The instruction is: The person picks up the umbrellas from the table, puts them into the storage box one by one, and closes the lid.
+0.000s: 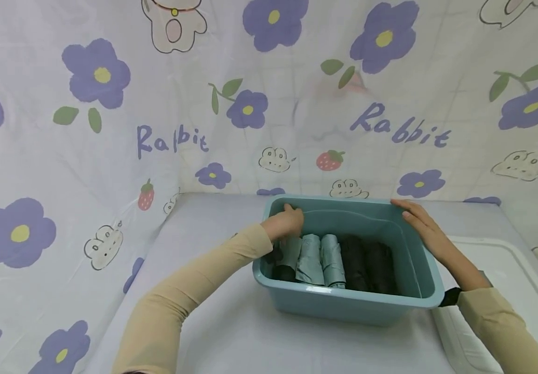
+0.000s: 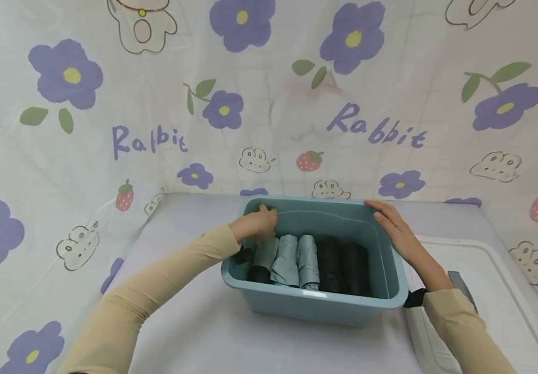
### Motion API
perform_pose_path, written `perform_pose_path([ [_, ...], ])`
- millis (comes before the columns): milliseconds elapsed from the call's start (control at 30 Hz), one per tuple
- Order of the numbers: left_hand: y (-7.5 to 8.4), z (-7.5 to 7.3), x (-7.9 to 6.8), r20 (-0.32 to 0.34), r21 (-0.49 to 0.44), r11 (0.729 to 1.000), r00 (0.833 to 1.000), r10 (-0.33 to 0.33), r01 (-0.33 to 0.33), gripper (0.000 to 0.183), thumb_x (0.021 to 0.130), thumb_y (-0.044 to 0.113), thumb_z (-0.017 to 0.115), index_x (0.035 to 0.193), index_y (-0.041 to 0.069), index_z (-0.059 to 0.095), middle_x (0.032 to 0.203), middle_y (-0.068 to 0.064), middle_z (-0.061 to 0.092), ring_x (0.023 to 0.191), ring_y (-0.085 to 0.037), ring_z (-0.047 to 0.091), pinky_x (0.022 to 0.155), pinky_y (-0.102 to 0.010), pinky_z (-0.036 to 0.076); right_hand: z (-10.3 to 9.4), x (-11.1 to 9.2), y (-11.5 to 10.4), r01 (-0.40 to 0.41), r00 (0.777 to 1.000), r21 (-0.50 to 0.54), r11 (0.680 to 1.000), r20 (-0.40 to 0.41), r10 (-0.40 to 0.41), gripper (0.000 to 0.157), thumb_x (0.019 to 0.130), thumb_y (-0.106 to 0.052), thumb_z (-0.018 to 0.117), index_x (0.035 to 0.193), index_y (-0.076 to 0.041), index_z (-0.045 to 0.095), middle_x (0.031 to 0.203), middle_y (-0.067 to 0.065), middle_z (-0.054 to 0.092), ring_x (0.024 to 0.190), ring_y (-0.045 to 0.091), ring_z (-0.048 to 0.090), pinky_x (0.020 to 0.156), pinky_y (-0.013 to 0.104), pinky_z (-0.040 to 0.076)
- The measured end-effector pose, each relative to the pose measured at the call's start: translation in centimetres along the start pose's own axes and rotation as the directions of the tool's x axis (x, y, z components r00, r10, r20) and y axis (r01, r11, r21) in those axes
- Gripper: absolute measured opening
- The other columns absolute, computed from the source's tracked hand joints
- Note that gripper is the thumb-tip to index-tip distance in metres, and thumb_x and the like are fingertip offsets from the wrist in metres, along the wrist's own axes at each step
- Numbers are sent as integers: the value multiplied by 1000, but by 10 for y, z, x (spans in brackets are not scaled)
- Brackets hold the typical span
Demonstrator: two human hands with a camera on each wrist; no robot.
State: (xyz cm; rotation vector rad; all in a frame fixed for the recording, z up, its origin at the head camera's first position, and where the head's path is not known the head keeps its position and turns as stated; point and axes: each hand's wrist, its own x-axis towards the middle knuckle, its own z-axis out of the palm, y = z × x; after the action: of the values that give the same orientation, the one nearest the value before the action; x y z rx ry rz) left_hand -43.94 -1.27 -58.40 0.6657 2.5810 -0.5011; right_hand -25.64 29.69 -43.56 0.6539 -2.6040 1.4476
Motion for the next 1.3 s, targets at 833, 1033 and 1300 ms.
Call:
perform_pose_path([
  [833, 28, -108, -198, 109, -566, 824, 991, 73, 2, 29, 94, 23, 53, 118, 9, 44, 107, -10, 50, 85, -27, 62, 66, -35, 54, -4, 0, 3, 10, 1000, 4, 1000, -2, -10, 44, 103, -21, 29, 144, -4, 30, 145, -2, 27, 132, 13, 23, 97, 67, 16],
  [1033, 24, -111, -216, 18, -579, 809, 991, 133, -98, 32, 94, 25, 53, 121, 10, 43, 98, -6, 49, 69, -18, 48, 59, -29, 43, -4, 0, 3, 17, 1000, 10, 1000, -6, -17, 44, 103, -21, 29, 143, -4, 30, 142, -12, 28, 123, -7, 23, 96, 67, 16],
  [1300, 12, -113, -230, -103, -596, 770, 972, 210, -230, 38, 93, 29, 54, 125, 10, 44, 117, -12, 52, 88, -18, 46, 74, -30, 38, -2, -1, 1, 18, 1000, 13, 1000, -5, -18, 44, 103, -21, 29, 143, -2, 31, 143, -7, 29, 123, -8, 23, 96, 66, 16],
])
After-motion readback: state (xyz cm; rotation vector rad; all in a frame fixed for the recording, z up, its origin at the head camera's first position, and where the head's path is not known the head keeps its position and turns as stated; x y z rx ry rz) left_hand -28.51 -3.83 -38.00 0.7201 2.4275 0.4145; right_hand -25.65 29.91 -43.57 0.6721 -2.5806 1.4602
